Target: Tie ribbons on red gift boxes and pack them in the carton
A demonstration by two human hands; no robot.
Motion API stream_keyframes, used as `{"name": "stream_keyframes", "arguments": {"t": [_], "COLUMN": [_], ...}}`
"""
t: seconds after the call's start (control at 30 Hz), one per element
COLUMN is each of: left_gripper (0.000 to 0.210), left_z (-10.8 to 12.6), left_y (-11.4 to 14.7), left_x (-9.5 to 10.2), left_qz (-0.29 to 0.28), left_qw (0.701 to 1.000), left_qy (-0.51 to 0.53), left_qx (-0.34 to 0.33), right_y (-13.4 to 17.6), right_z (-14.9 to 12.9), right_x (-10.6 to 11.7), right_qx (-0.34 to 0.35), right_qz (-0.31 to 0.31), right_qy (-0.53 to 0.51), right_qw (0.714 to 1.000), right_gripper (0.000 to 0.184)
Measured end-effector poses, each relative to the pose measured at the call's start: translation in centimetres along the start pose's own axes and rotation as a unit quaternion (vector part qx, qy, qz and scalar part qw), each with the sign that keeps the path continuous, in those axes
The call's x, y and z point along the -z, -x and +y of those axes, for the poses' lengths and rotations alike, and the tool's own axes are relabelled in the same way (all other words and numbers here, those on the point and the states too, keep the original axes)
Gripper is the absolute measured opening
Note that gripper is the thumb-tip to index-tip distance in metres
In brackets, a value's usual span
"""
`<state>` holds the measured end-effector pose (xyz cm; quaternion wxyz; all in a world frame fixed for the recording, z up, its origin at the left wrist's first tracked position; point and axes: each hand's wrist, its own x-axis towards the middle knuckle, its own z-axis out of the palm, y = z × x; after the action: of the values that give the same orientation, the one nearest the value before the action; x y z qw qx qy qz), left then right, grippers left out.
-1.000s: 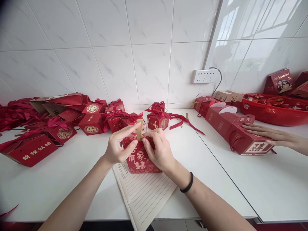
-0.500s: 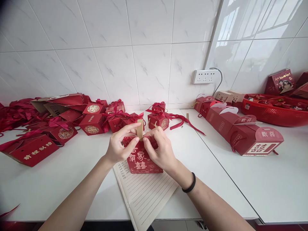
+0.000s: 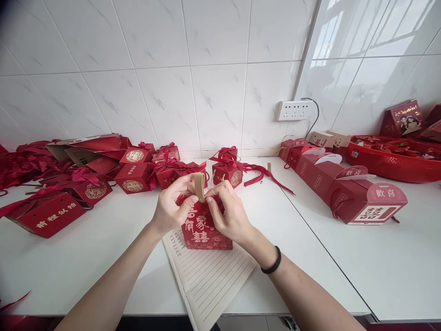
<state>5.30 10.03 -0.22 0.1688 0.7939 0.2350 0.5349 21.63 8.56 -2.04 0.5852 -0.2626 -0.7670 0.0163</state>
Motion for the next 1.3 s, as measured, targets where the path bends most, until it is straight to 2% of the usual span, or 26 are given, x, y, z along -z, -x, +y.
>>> {"name": "stream_keyframes", "arguments": {"t": [0.13, 0.27, 0.47, 0.67, 0.77, 0.83, 0.9, 0.93, 0.97, 1.03, 1.1, 1.13, 1.2, 1.3], "left_gripper": [0.035, 0.041, 0.039, 0.053, 0.064, 0.063, 0.049, 0.043, 0.038, 0.037, 0.039, 0.038, 0.035, 0.023], "left_z": [-0.1, 0.2, 0.2, -0.4, -0.8, -0.9, -0.8, -0.7, -0.5, 0.0, 0.9, 1.5, 3.2, 6.6], "left_y": [0.0, 0.1, 0.1, 0.1, 1.5, 2.9, 4.2, 4.7, 4.9, 5.0, 4.7, 4.4, 3.8, 3.3], "left_x": [0.2, 0.2, -0.1, 0.7, 1.1, 1.4, 1.5, 1.6, 1.7, 2.1, 2.9, 3.4, 4.9, 7.6], "left_qz": [-0.02, -0.039, -0.008, -0.042, -0.06, -0.108, -0.152, -0.16, -0.156, -0.124, -0.063, -0.021, 0.08, 0.215], "left_qw": [0.999, 0.998, 1.0, 0.994, 0.987, 0.974, 0.954, 0.947, 0.941, 0.935, 0.924, 0.912, 0.874, 0.798], "left_qy": [0.028, 0.038, 0.007, 0.103, 0.127, 0.123, 0.105, 0.096, 0.092, 0.105, 0.149, 0.178, 0.237, 0.305], "left_qx": [0.001, -0.006, -0.004, 0.012, 0.081, 0.158, 0.234, 0.263, 0.285, 0.314, 0.347, 0.37, 0.416, 0.473], "right_y": [0.0, 0.0, -0.1, 0.2, 0.3, 0.1, -0.3, -0.5, -0.6, -0.6, -0.1, 0.3, 1.1, 1.9], "right_z": [0.1, -0.1, -0.1, 0.0, 0.2, 0.8, 1.7, 2.2, 2.7, 3.7, 4.3, 4.5, 4.5, 4.3], "right_x": [0.0, 0.1, -0.1, -0.1, 0.2, 0.5, 0.9, 1.0, 1.2, 1.3, 1.0, 0.7, 0.1, -0.6], "right_qx": [-0.001, -0.005, -0.005, -0.028, -0.055, -0.103, -0.187, -0.24, -0.292, -0.369, -0.395, -0.396, -0.389, -0.364], "right_qz": [0.006, 0.009, 0.029, 0.022, 0.014, 0.037, 0.072, 0.062, 0.027, -0.088, -0.188, -0.217, -0.262, -0.318], "right_qy": [-0.01, -0.021, -0.018, -0.023, -0.069, -0.125, -0.148, -0.116, -0.056, 0.09, 0.182, 0.197, 0.209, 0.216], "right_qw": [1.0, 1.0, 0.999, 0.999, 0.996, 0.986, 0.968, 0.962, 0.954, 0.921, 0.881, 0.87, 0.858, 0.848], "right_gripper": [0.011, 0.014, 0.011, 0.019, 0.023, 0.029, 0.039, 0.042, 0.043, 0.039, 0.032, 0.03, 0.033, 0.03]}}
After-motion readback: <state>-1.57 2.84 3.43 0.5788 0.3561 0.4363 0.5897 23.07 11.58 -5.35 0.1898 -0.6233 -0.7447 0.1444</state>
